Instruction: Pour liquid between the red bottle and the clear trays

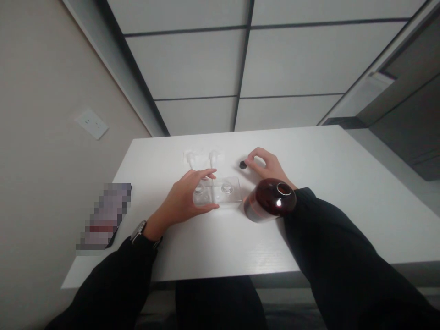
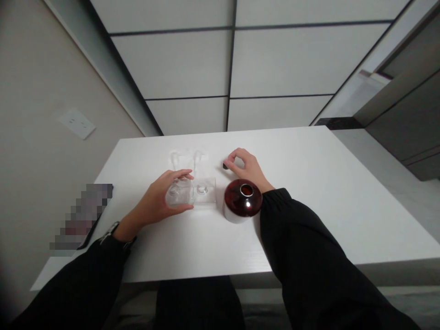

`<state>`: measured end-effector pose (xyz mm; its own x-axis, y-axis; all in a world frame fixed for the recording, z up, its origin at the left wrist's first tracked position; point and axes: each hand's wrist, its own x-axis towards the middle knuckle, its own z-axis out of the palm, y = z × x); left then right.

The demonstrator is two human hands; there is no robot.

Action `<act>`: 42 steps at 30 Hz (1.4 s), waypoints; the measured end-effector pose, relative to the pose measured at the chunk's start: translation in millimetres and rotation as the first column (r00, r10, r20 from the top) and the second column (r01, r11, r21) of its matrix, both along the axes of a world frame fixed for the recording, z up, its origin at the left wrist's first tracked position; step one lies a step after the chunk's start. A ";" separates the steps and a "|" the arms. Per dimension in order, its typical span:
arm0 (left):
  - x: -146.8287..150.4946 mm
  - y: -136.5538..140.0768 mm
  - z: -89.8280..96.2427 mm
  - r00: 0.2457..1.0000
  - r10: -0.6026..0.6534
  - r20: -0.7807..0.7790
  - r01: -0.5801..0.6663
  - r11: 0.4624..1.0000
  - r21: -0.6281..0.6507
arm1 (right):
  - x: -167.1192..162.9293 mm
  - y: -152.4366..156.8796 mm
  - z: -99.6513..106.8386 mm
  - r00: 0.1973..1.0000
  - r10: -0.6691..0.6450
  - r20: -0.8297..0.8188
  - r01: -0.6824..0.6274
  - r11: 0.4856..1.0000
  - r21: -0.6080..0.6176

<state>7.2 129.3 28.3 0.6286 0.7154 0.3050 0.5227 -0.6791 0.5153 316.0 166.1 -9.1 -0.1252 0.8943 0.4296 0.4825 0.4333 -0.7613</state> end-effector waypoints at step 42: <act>-15.4 11.8 -4.5 0.924 0.095 0.371 -0.109 0.994 0.015 | -0.6 -0.7 7.1 0.961 -0.106 -0.256 0.086 0.992 -0.088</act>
